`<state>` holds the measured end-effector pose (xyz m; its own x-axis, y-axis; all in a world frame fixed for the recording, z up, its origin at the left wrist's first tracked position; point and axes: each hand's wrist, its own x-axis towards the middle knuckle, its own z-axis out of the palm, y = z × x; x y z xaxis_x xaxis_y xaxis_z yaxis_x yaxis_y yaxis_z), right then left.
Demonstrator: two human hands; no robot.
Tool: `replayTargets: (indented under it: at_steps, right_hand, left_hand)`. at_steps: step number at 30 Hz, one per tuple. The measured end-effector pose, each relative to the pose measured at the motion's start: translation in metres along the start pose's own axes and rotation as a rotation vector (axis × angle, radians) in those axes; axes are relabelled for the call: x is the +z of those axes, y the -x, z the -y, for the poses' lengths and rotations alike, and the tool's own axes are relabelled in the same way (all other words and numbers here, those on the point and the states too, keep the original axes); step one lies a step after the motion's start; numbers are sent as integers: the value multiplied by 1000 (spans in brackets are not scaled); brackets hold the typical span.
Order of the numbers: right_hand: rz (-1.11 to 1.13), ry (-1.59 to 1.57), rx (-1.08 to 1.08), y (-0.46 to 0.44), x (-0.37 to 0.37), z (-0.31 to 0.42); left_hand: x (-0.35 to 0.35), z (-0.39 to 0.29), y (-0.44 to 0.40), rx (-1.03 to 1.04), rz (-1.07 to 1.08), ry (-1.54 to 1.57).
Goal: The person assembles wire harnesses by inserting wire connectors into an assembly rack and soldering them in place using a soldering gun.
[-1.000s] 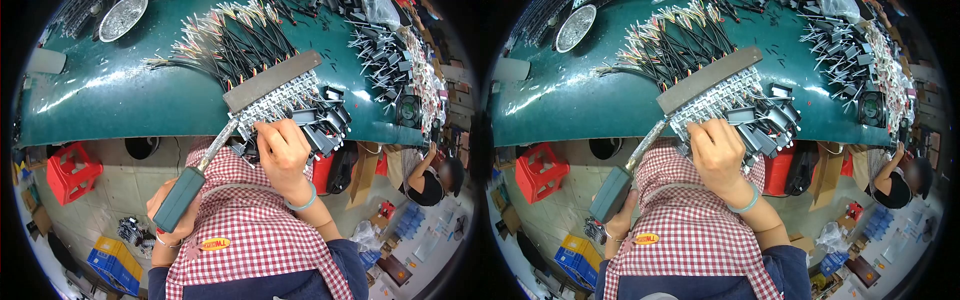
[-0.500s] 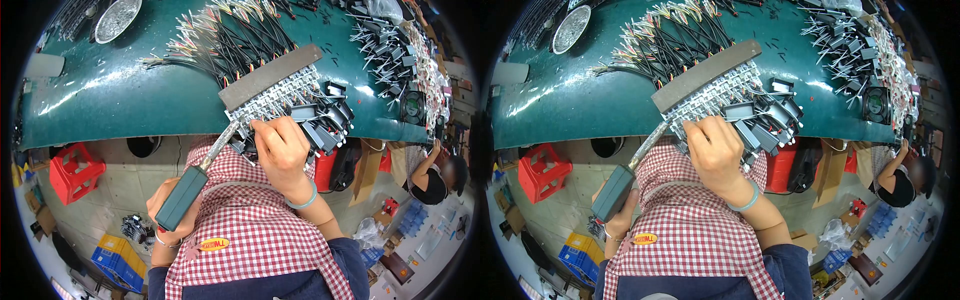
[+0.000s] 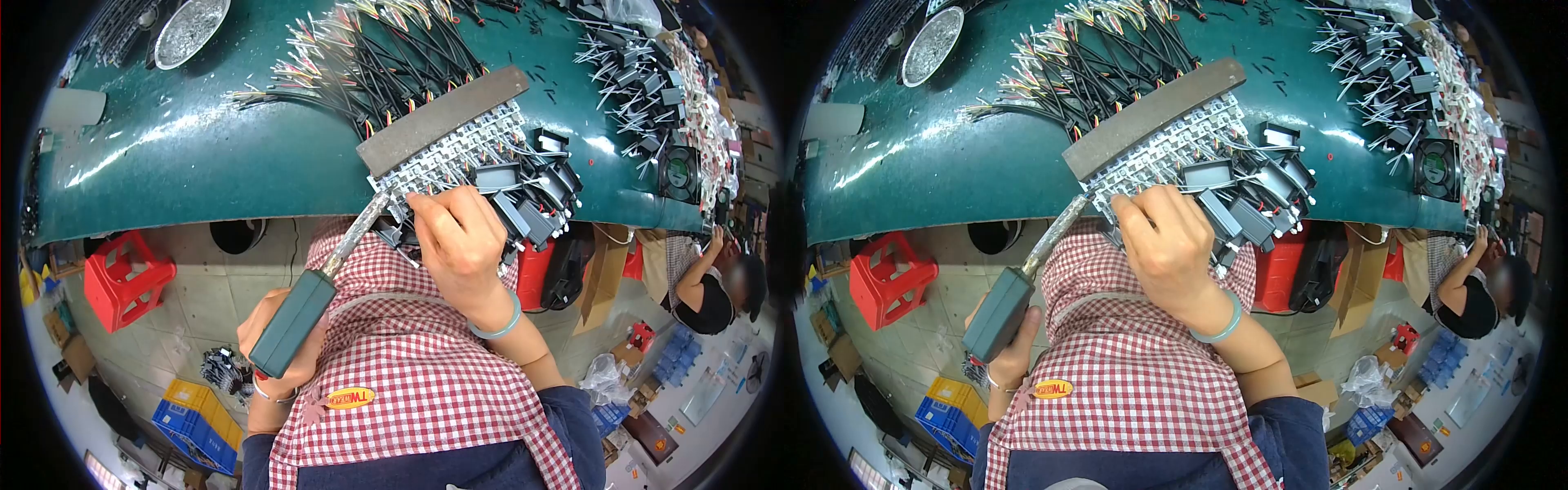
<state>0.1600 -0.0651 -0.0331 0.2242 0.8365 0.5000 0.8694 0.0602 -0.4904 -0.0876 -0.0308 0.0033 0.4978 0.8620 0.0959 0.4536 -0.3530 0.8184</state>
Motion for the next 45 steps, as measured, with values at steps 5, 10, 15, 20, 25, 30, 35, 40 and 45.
replayTargets:
  at_steps: [5,10,15,20,25,30,35,40,45]
  right_hand:
    - [-1,2,2,0,1,1]
    - [0,7,-2,0,1,1]
    - [10,12,-1,0,0,1]
    - [10,14,-3,0,0,1]
    - [7,21,-9,1,1,0]
    - [7,20,-10,0,1,0]
    - [21,-6,16,0,-1,1]
    - [10,27,-13,1,1,-1]
    - [13,29,-10,1,2,-1]
  left_hand:
    - [0,1,-1,21,2,20]
    - [1,4,-2,64,11,-2]
    - [3,6,-2,88,0,6]
    - [1,6,-3,78,12,7]
    - [-1,2,-5,51,24,3]
    - [-5,-1,-9,77,38,-19]
    - [-9,-2,-11,76,55,-20]
    - [-11,-7,-8,64,0,-63]
    - [-12,-8,-2,48,-14,-144]
